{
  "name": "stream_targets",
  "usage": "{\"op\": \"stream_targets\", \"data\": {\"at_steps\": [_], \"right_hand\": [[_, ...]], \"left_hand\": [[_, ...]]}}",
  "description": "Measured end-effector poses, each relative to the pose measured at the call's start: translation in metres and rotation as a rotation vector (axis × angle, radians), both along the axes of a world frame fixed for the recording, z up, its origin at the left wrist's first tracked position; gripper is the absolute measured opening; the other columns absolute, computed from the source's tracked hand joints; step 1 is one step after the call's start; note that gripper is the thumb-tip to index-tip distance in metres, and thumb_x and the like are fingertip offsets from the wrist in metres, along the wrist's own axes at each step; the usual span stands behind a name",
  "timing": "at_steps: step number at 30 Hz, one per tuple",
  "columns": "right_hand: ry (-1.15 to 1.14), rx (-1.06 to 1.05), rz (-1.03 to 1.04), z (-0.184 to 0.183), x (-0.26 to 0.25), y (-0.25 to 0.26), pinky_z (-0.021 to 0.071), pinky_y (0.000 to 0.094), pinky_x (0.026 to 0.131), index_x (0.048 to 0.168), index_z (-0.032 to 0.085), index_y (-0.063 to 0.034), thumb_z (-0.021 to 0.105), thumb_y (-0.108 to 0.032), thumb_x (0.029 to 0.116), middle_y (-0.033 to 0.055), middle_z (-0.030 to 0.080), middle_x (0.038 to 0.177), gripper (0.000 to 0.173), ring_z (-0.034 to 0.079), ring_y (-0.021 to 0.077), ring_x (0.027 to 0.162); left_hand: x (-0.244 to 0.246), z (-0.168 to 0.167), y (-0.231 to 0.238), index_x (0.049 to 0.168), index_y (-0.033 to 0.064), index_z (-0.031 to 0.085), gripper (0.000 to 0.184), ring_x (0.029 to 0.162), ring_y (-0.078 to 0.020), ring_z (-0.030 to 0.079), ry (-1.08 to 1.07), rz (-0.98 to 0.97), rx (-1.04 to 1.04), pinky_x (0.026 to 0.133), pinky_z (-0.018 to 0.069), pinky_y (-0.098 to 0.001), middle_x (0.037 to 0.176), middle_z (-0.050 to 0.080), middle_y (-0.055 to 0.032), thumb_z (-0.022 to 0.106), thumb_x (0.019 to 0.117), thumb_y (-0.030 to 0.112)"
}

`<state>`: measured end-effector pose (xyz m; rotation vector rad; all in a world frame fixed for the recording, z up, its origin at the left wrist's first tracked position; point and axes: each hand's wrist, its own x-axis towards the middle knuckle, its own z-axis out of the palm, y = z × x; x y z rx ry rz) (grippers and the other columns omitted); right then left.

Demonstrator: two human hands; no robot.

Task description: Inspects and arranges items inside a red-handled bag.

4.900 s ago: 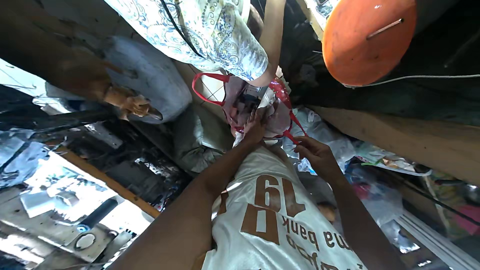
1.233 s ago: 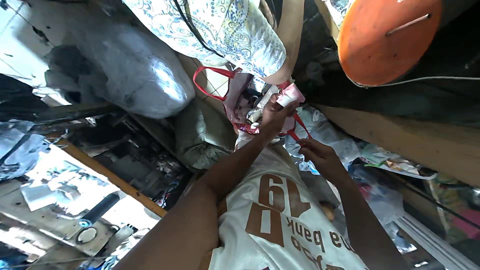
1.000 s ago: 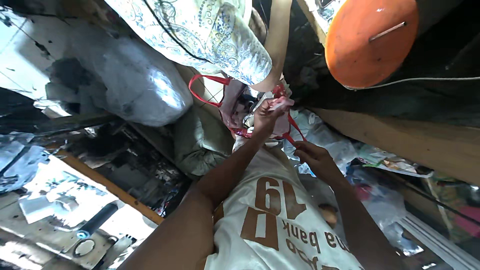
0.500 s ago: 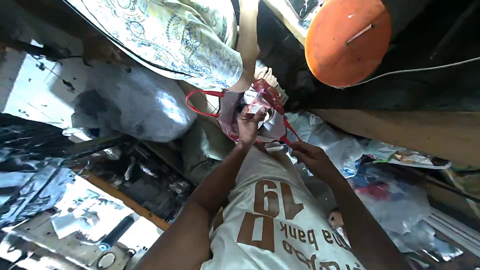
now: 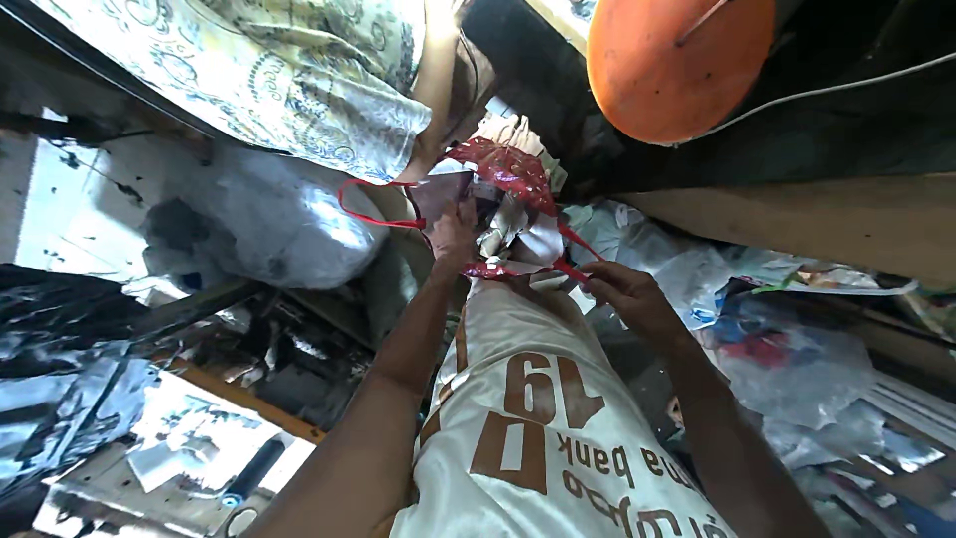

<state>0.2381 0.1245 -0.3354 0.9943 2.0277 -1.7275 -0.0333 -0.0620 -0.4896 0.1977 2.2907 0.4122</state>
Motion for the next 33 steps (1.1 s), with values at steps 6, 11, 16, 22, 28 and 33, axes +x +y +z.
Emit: {"op": "stream_targets", "data": {"at_steps": [6, 11, 16, 22, 28, 33], "right_hand": [[0.019, -0.035, -0.041, 0.004, -0.003, 0.002, 0.0616, 0.0348, 0.078, 0.132, 0.068, -0.0129, 0.058, -0.023, 0.1053, 0.0057, 0.074, 0.103, 0.03, 0.071, 0.0165, 0.084], [0.007, -0.019, -0.047, 0.008, -0.007, 0.006, 0.0619, 0.0359, 0.076, 0.13, 0.068, -0.0121, 0.058, -0.022, 0.1051, 0.0057, 0.074, 0.104, 0.029, 0.071, 0.0177, 0.083], [0.016, -0.033, -0.04, 0.007, -0.009, 0.008, 0.0614, 0.0349, 0.075, 0.13, 0.069, -0.0121, 0.058, -0.021, 0.1051, 0.0063, 0.074, 0.101, 0.028, 0.07, 0.0178, 0.08], [0.02, -0.062, -0.054, 0.007, -0.01, 0.008, 0.0607, 0.0339, 0.075, 0.129, 0.07, -0.0109, 0.057, -0.019, 0.1053, 0.007, 0.074, 0.1, 0.028, 0.069, 0.018, 0.08], [0.031, -0.052, -0.068, 0.008, -0.009, 0.008, 0.0606, 0.0335, 0.073, 0.127, 0.07, -0.0089, 0.058, -0.018, 0.1047, 0.0069, 0.073, 0.098, 0.027, 0.069, 0.0175, 0.078], [-0.002, -0.051, -0.064, 0.009, -0.009, 0.008, 0.061, 0.0334, 0.074, 0.128, 0.07, -0.0113, 0.059, -0.019, 0.1048, 0.0063, 0.074, 0.1, 0.027, 0.07, 0.0176, 0.079]], "left_hand": [[0.006, -0.016, -0.003, 0.132, 0.0052, 0.062, 0.054, 0.111, -0.0479, 0.066, -0.012, -0.128, -0.213, 0.09, 0.0521, -0.0691, 0.121, 0.067, -0.027, 0.071, 0.0915, 0.04], [0.008, -0.027, -0.012, 0.129, 0.0005, 0.062, 0.048, 0.112, -0.0494, 0.064, -0.075, -0.227, -0.285, 0.089, 0.0521, -0.0694, 0.125, 0.064, -0.0289, 0.071, 0.0926, 0.031], [0.006, -0.035, -0.013, 0.125, 0.0019, 0.064, 0.047, 0.112, -0.0473, 0.065, -0.095, -0.232, -0.312, 0.088, 0.0533, -0.0675, 0.125, 0.065, -0.0275, 0.071, 0.0924, 0.035], [0.009, -0.055, -0.021, 0.13, 0.0039, 0.062, 0.053, 0.116, -0.0463, 0.062, -0.094, -0.215, -0.246, 0.09, 0.0527, -0.0667, 0.129, 0.063, -0.0267, 0.078, 0.0853, 0.028], [0.02, -0.092, -0.036, 0.148, 0.0083, 0.05, 0.063, 0.136, -0.0476, 0.048, -0.075, -0.283, -0.176, 0.105, 0.0437, -0.067, 0.151, 0.047, -0.0265, 0.072, 0.0917, 0.024], [0.02, -0.074, -0.031, 0.149, 0.0079, 0.048, 0.069, 0.132, -0.0469, 0.053, -0.051, -0.304, -0.266, 0.099, 0.0489, -0.0664, 0.148, 0.05, -0.0269, 0.073, 0.0894, 0.032]]}}
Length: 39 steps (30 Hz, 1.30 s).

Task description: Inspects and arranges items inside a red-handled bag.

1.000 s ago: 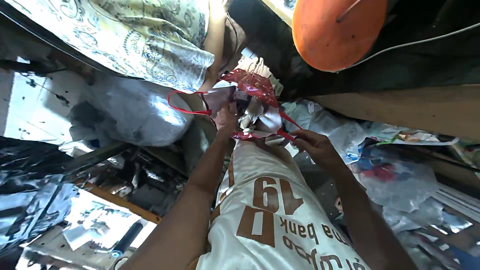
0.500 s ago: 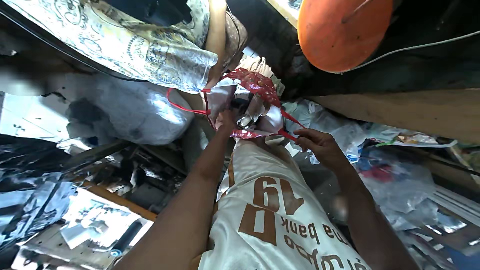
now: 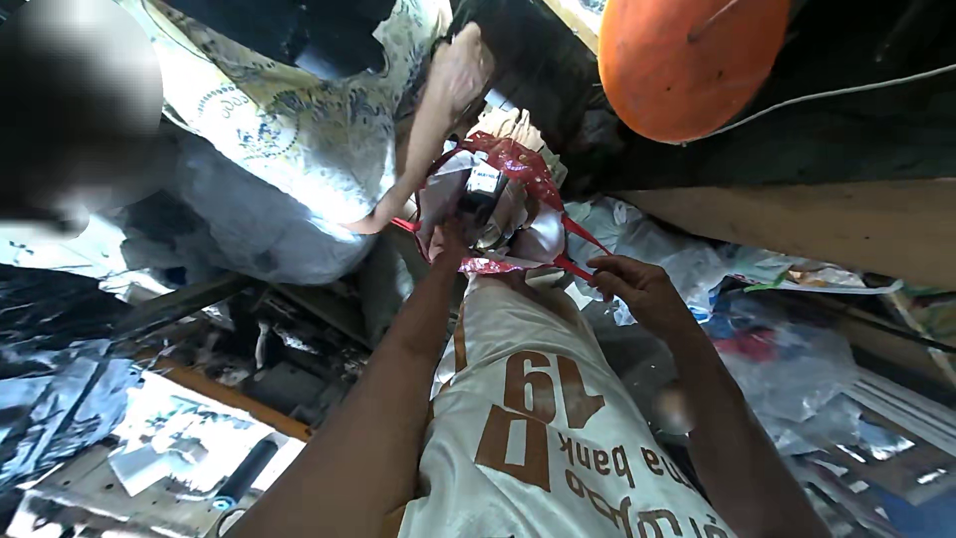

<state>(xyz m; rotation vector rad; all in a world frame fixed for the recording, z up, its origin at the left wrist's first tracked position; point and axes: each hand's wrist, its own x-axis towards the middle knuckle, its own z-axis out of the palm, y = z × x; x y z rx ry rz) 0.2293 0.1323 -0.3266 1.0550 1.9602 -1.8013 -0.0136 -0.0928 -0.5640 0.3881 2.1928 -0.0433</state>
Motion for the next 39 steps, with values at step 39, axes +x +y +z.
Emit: {"op": "stream_targets", "data": {"at_steps": [39], "right_hand": [[-0.043, -0.004, 0.005, -0.005, 0.004, 0.001, 0.0612, 0.0342, 0.074, 0.13, 0.068, -0.011, 0.058, -0.021, 0.1052, 0.0069, 0.074, 0.103, 0.029, 0.07, 0.0177, 0.08]], "left_hand": [[-0.019, 0.026, 0.014, 0.148, 0.0068, 0.049, 0.063, 0.124, -0.0526, 0.056, 0.006, 0.033, 0.01, 0.096, 0.0462, -0.0724, 0.14, 0.056, -0.0299, 0.07, 0.0928, 0.028]]}}
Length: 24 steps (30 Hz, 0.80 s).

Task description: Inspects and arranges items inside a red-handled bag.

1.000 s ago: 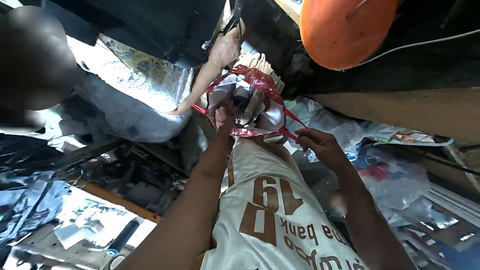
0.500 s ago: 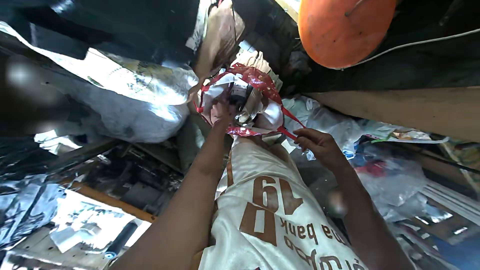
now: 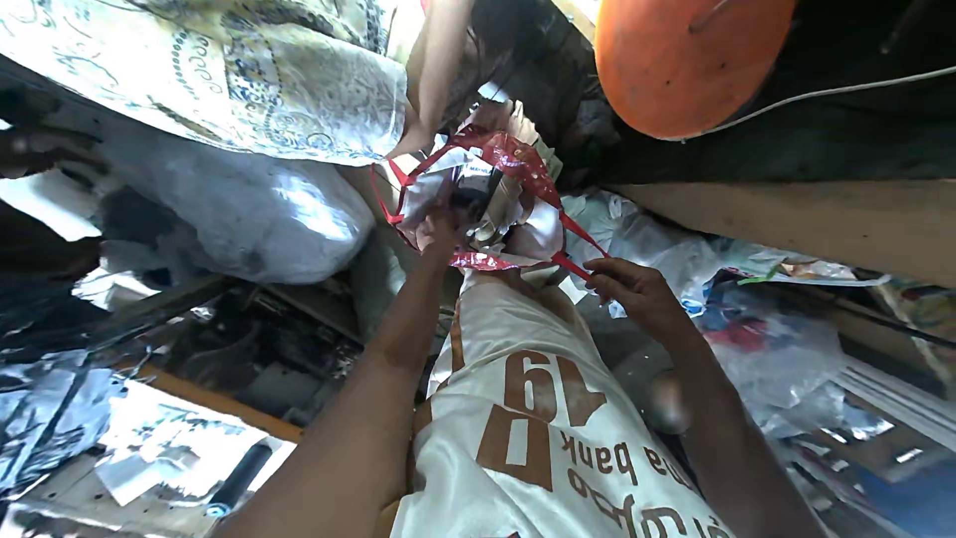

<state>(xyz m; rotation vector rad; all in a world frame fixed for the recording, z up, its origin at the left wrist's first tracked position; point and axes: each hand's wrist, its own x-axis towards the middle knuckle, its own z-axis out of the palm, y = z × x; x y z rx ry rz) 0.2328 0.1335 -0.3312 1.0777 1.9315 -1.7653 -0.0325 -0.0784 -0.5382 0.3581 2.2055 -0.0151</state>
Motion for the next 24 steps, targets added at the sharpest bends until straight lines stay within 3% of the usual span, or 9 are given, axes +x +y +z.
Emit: {"op": "stream_targets", "data": {"at_steps": [3, 5, 6, 8, 10, 12, 14, 21, 24], "right_hand": [[-0.023, 0.01, 0.006, 0.001, 0.0, 0.002, 0.0615, 0.0347, 0.075, 0.129, 0.07, -0.0139, 0.059, -0.024, 0.1051, 0.006, 0.074, 0.104, 0.028, 0.071, 0.018, 0.081], [-0.031, 0.012, 0.01, 0.002, -0.002, 0.003, 0.0616, 0.0347, 0.075, 0.128, 0.07, -0.0147, 0.059, -0.024, 0.1051, 0.0051, 0.075, 0.103, 0.027, 0.071, 0.0173, 0.081], [-0.032, 0.008, 0.013, 0.002, -0.004, 0.003, 0.0619, 0.0347, 0.075, 0.128, 0.07, -0.0146, 0.059, -0.023, 0.1052, 0.005, 0.075, 0.103, 0.027, 0.071, 0.0172, 0.082], [-0.033, 0.002, 0.02, 0.004, -0.008, 0.005, 0.0618, 0.035, 0.075, 0.128, 0.07, -0.013, 0.059, -0.021, 0.1051, 0.0057, 0.074, 0.102, 0.027, 0.071, 0.0175, 0.082], [-0.022, 0.012, 0.034, 0.005, -0.011, 0.007, 0.0619, 0.0352, 0.074, 0.128, 0.07, -0.0122, 0.058, -0.02, 0.1047, 0.0061, 0.074, 0.102, 0.027, 0.071, 0.0177, 0.08], [-0.005, 0.019, 0.047, 0.005, -0.011, 0.011, 0.0617, 0.0351, 0.073, 0.128, 0.07, -0.0132, 0.058, -0.019, 0.1046, 0.0057, 0.074, 0.101, 0.027, 0.07, 0.0175, 0.079], [-0.006, 0.033, 0.068, 0.004, -0.009, 0.013, 0.0618, 0.0354, 0.073, 0.13, 0.069, -0.0153, 0.058, -0.021, 0.1049, 0.0047, 0.074, 0.101, 0.028, 0.07, 0.0169, 0.08], [0.0, 0.023, 0.083, -0.001, -0.002, 0.011, 0.0614, 0.035, 0.072, 0.13, 0.069, -0.0144, 0.057, -0.02, 0.1053, 0.0046, 0.074, 0.101, 0.028, 0.07, 0.0167, 0.079], [0.023, 0.016, 0.065, 0.001, -0.001, 0.011, 0.0617, 0.0348, 0.073, 0.131, 0.068, -0.013, 0.057, -0.02, 0.1052, 0.0051, 0.074, 0.104, 0.028, 0.07, 0.0165, 0.081]], "left_hand": [[0.006, 0.017, 0.008, 0.144, 0.0114, 0.054, 0.053, 0.108, -0.0497, 0.066, 0.064, -0.01, 0.174, 0.085, 0.0528, -0.0711, 0.128, 0.066, -0.026, 0.062, 0.0986, 0.037], [0.016, 0.011, 0.011, 0.146, 0.0135, 0.054, 0.067, 0.118, -0.0436, 0.064, -0.031, 0.063, 0.326, 0.095, 0.0504, -0.0692, 0.135, 0.064, -0.0202, 0.063, 0.0953, 0.056], [0.024, 0.004, 0.012, 0.153, 0.0129, 0.045, 0.084, 0.125, -0.0446, 0.059, -0.099, 0.081, 0.337, 0.1, 0.0471, -0.0701, 0.142, 0.058, -0.022, 0.068, 0.0897, 0.062], [0.041, 0.003, 0.017, 0.161, 0.0051, 0.022, 0.109, 0.123, -0.0539, 0.057, -0.187, 0.047, 0.252, 0.097, 0.0466, -0.073, 0.143, 0.05, -0.0343, 0.077, 0.0833, 0.06], [0.052, 0.007, 0.024, 0.162, 0.0043, 0.01, 0.111, 0.12, -0.0528, 0.059, -0.214, 0.023, 0.131, 0.095, 0.0485, -0.0698, 0.135, 0.055, -0.035, 0.077, 0.0858, 0.05], [0.051, 0.002, 0.03, 0.161, 0.0095, 0.018, 0.102, 0.114, -0.0506, 0.063, -0.178, 0.051, 0.111, 0.09, 0.0515, -0.0675, 0.126, 0.062, -0.0319, 0.078, 0.084, 0.04], [0.04, -0.006, 0.029, 0.158, 0.0134, 0.03, 0.098, 0.116, -0.0516, 0.06, -0.15, 0.099, 0.15, 0.092, 0.0495, -0.0707, 0.132, 0.059, -0.0316, 0.082, 0.0786, 0.038], [-0.014, -0.006, 0.021, 0.142, 0.0102, 0.055, 0.085, 0.12, -0.0437, 0.062, -0.095, 0.19, 0.305, 0.098, 0.0493, -0.069, 0.13, 0.064, -0.0227, 0.088, 0.0699, 0.041], [-0.016, 0.007, 0.022, 0.143, 0.0064, 0.054, 0.078, 0.124, -0.0416, 0.06, -0.065, 0.172, 0.334, 0.104, 0.0461, -0.0647, 0.132, 0.063, -0.0232, 0.085, 0.0799, 0.04]]}}
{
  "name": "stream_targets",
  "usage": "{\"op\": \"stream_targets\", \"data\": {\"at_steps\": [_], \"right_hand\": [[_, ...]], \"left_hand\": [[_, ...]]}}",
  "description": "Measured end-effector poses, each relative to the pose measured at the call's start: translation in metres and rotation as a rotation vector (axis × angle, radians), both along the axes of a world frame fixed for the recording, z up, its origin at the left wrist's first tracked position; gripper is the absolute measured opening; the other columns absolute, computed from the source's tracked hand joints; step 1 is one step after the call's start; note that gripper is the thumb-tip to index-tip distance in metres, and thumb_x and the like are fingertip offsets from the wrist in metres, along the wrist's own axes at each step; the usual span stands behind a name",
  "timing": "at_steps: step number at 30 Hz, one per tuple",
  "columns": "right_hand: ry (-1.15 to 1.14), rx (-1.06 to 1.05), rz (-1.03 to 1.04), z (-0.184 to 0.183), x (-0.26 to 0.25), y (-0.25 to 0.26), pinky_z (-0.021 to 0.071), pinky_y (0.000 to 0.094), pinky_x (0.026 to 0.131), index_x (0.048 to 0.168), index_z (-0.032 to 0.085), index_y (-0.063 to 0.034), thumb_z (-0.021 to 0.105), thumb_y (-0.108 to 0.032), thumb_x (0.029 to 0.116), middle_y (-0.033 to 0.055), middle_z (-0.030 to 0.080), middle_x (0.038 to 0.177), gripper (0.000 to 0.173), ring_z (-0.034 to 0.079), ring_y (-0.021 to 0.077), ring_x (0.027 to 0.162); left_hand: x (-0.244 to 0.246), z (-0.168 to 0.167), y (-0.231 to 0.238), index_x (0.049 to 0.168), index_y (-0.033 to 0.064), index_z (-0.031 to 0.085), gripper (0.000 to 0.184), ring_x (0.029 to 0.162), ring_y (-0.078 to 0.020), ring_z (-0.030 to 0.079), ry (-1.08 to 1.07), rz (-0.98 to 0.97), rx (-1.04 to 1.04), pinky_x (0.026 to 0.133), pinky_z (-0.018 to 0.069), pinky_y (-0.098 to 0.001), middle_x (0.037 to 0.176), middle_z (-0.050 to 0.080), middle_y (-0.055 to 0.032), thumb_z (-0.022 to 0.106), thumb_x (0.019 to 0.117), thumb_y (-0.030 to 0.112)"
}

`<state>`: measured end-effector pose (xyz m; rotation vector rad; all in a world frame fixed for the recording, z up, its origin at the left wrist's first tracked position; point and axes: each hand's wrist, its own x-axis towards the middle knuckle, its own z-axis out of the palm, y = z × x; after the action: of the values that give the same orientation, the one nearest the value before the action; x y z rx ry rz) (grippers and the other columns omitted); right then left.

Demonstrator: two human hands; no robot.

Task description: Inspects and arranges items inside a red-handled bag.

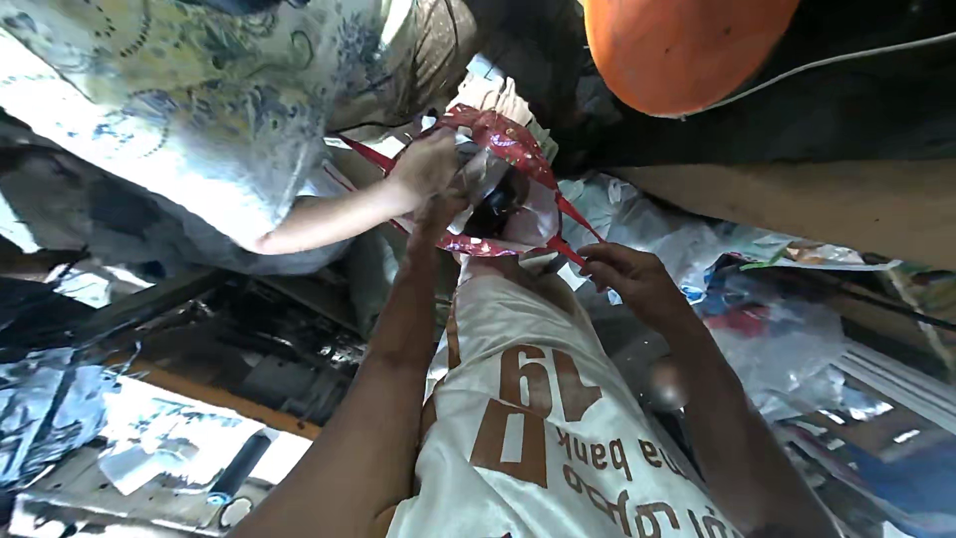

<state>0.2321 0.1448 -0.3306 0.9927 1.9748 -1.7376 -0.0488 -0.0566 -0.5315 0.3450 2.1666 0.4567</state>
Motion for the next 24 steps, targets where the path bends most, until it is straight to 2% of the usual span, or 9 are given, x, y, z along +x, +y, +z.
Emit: {"op": "stream_targets", "data": {"at_steps": [3, 7, 9, 12, 14, 17, 19, 21, 24], "right_hand": [[0.024, -0.037, -0.031, 0.001, 0.0, 0.0, 0.0615, 0.0352, 0.073, 0.131, 0.067, -0.0097, 0.056, -0.016, 0.1053, 0.0068, 0.074, 0.105, 0.029, 0.07, 0.0171, 0.08], [0.024, -0.063, -0.048, 0.0, 0.001, -0.003, 0.0615, 0.0352, 0.073, 0.13, 0.068, -0.0123, 0.056, -0.017, 0.1054, 0.0053, 0.073, 0.104, 0.028, 0.07, 0.017, 0.08], [0.028, -0.069, -0.049, -0.001, 0.002, -0.004, 0.0619, 0.0353, 0.074, 0.13, 0.068, -0.0127, 0.057, -0.018, 0.1055, 0.0049, 0.074, 0.104, 0.028, 0.07, 0.0173, 0.081], [0.033, -0.077, -0.055, 0.0, 0.0, -0.004, 0.0625, 0.0354, 0.074, 0.13, 0.068, -0.0128, 0.057, -0.018, 0.1055, 0.0046, 0.074, 0.105, 0.027, 0.071, 0.0172, 0.083], [0.036, -0.068, -0.052, 0.001, -0.003, -0.004, 0.0627, 0.0353, 0.074, 0.129, 0.069, -0.0138, 0.057, -0.019, 0.1053, 0.0039, 0.074, 0.105, 0.027, 0.071, 0.017, 0.082], [0.055, -0.071, -0.054, 0.003, -0.007, -0.002, 0.0627, 0.0346, 0.071, 0.129, 0.068, -0.0134, 0.057, -0.019, 0.1052, 0.0039, 0.073, 0.105, 0.027, 0.071, 0.0167, 0.081], [0.058, -0.076, -0.051, 0.003, -0.007, 0.0, 0.0633, 0.0347, 0.071, 0.131, 0.068, -0.0138, 0.057, -0.019, 0.1054, 0.0033, 0.073, 0.108, 0.028, 0.071, 0.0165, 0.082], [0.054, -0.076, -0.054, 0.003, -0.005, 0.0, 0.0636, 0.0353, 0.072, 0.131, 0.068, -0.0139, 0.057, -0.019, 0.1053, 0.0034, 0.074, 0.107, 0.028, 0.072, 0.0169, 0.082], [0.047, -0.083, -0.066, 0.001, -0.001, 0.0, 0.0634, 0.0346, 0.072, 0.13, 0.068, -0.0148, 0.058, -0.019, 0.1051, 0.003, 0.074, 0.106, 0.027, 0.072, 0.0167, 0.082]], "left_hand": [[0.004, -0.002, -0.002, 0.149, 0.0033, 0.047, 0.089, 0.134, -0.0436, 0.052, 0.046, 0.069, -0.082, 0.11, 0.0414, -0.0635, 0.144, 0.054, -0.0274, 0.083, 0.0791, 0.046], [0.018, -0.008, -0.007, 0.154, 0.0081, 0.04, 0.091, 0.125, -0.0487, 0.058, 0.005, 0.136, -0.115, 0.101, 0.0478, -0.0686, 0.139, 0.056, -0.0293, 0.084, 0.0809, 0.041], [0.033, -0.015, -0.009, 0.157, 0.0102, 0.034, 0.092, 0.122, -0.0489, 0.06, 0.048, 0.083, -0.096, 0.096, 0.0504, -0.0696, 0.144, 0.053, -0.0279, 0.081, 0.0826, 0.037], [0.058, -0.013, 0.002, 0.159, 0.0175, 0.033, 0.102, 0.136, -0.0459, 0.049, 0.203, -0.04, -0.12, 0.1, 0.0478, -0.0688, 0.158, 0.039, -0.0213, 0.08, 0.0763, 0.055], [0.075, -0.014, 0.014, 0.165, 0.0276, 0.019, 0.122, 0.143, -0.0482, 0.039, 0.262, -0.102, -0.151, 0.099, 0.0456, -0.0702, 0.169, 0.02, -0.0165, 0.083, 0.0675, 0.065], [0.091, -0.023, 0.027, 0.166, 0.0373, 0.005, 0.133, 0.138, -0.0514, 0.042, 0.257, -0.17, -0.211, 0.084, 0.0542, -0.0671, 0.172, 0.001, -0.0149, 0.091, 0.0647, 0.05], [0.09, -0.026, 0.032, 0.166, 0.0383, 0.006, 0.127, 0.129, -0.0488, 0.053, 0.246, -0.174, -0.258, 0.079, 0.0574, -0.0627, 0.172, 0.008, -0.0158, 0.089, 0.0699, 0.035], [0.079, -0.025, 0.031, 0.166, 0.0329, 0.012, 0.115, 0.122, -0.0474, 0.059, 0.225, -0.155, -0.246, 0.081, 0.0567, -0.0644, 0.165, 0.028, -0.0184, 0.084, 0.0761, 0.027], [0.059, -0.025, 0.026, 0.165, 0.0269, 0.021, 0.101, 0.115, -0.0477, 0.064, 0.175, -0.148, -0.235, 0.085, 0.0546, -0.068, 0.15, 0.049, -0.0226, 0.077, 0.0816, 0.023]]}}
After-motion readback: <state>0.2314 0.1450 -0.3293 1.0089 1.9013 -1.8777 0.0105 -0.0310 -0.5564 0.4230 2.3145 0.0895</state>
